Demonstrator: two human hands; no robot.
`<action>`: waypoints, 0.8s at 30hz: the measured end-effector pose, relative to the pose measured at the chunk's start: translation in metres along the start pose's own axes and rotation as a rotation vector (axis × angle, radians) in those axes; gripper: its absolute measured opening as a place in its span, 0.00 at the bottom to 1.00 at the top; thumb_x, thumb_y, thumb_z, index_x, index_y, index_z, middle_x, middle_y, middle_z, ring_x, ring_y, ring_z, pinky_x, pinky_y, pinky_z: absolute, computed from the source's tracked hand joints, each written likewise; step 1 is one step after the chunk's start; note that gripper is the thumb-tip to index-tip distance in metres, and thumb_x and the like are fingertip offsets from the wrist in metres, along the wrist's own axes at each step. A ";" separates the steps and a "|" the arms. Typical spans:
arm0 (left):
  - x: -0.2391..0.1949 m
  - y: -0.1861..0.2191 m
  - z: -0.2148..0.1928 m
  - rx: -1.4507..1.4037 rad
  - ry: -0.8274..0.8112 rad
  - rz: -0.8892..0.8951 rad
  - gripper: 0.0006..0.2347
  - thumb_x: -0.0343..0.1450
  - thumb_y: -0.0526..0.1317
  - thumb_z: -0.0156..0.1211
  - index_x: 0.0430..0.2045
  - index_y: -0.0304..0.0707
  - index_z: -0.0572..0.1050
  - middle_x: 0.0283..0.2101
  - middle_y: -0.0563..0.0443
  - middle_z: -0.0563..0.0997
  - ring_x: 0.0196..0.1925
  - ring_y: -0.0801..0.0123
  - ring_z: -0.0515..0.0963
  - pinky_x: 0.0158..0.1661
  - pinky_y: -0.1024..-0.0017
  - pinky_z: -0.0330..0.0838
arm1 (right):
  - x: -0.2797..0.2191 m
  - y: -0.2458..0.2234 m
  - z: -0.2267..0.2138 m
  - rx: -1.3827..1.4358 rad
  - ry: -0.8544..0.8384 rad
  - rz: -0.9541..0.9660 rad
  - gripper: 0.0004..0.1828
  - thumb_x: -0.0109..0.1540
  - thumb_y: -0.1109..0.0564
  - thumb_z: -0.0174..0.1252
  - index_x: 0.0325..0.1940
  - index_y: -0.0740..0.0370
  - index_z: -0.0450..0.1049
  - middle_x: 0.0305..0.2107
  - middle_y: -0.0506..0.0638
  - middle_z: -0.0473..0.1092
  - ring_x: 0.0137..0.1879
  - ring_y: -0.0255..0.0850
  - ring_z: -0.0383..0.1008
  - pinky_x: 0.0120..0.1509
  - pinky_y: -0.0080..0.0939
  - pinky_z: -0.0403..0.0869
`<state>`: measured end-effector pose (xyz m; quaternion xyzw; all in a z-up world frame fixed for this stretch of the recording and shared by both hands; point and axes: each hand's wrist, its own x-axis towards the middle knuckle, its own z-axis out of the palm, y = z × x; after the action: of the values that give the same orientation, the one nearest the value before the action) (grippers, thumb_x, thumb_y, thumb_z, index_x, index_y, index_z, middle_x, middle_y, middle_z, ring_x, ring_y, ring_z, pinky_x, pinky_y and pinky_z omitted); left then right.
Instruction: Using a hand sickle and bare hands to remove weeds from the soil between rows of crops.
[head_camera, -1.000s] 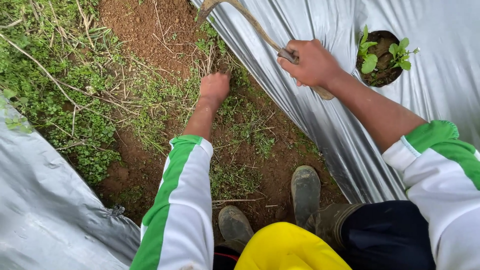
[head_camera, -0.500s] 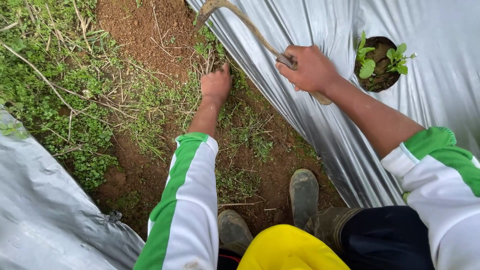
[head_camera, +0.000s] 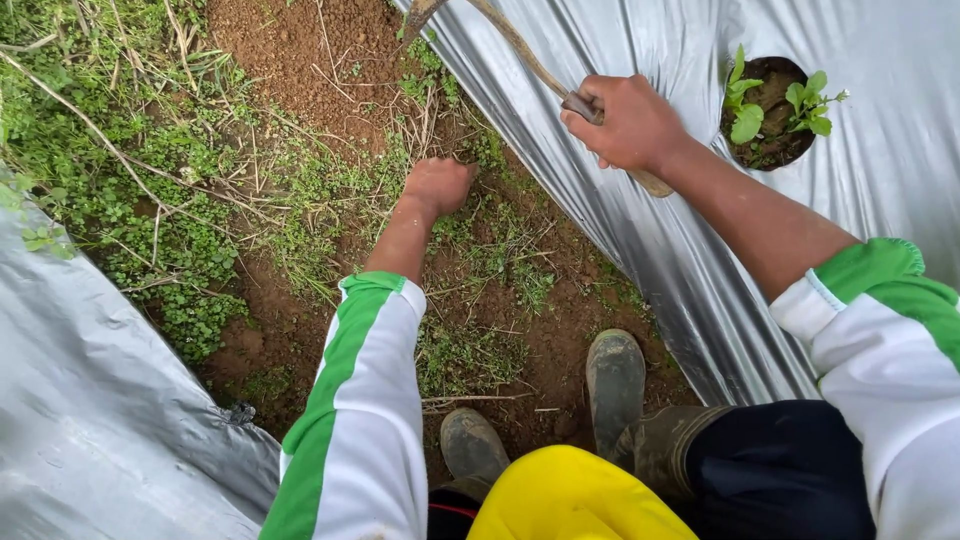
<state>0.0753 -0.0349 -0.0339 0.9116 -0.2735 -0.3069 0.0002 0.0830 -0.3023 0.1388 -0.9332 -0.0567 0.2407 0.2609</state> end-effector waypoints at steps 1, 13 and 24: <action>-0.006 0.002 -0.002 -0.053 -0.007 0.002 0.16 0.84 0.39 0.36 0.31 0.41 0.74 0.20 0.55 0.68 0.21 0.73 0.71 0.24 0.75 0.75 | 0.000 0.000 0.000 -0.016 0.012 -0.006 0.19 0.75 0.45 0.55 0.34 0.56 0.66 0.26 0.50 0.69 0.25 0.47 0.83 0.21 0.36 0.56; 0.050 0.014 0.010 0.104 0.047 -0.149 0.23 0.78 0.32 0.53 0.69 0.39 0.59 0.24 0.53 0.76 0.20 0.76 0.68 0.21 0.80 0.67 | 0.000 -0.003 -0.003 0.023 -0.022 0.031 0.18 0.75 0.45 0.55 0.35 0.55 0.67 0.26 0.49 0.70 0.24 0.46 0.82 0.21 0.36 0.59; 0.008 0.007 0.003 0.131 -0.022 -0.013 0.14 0.85 0.43 0.40 0.39 0.42 0.76 0.24 0.55 0.74 0.26 0.72 0.75 0.34 0.72 0.77 | 0.000 -0.001 -0.003 0.048 -0.018 0.011 0.18 0.75 0.48 0.56 0.35 0.57 0.66 0.25 0.51 0.72 0.24 0.45 0.82 0.20 0.36 0.62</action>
<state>0.0753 -0.0447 -0.0402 0.9080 -0.2871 -0.2982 -0.0646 0.0845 -0.3030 0.1419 -0.9248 -0.0479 0.2517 0.2811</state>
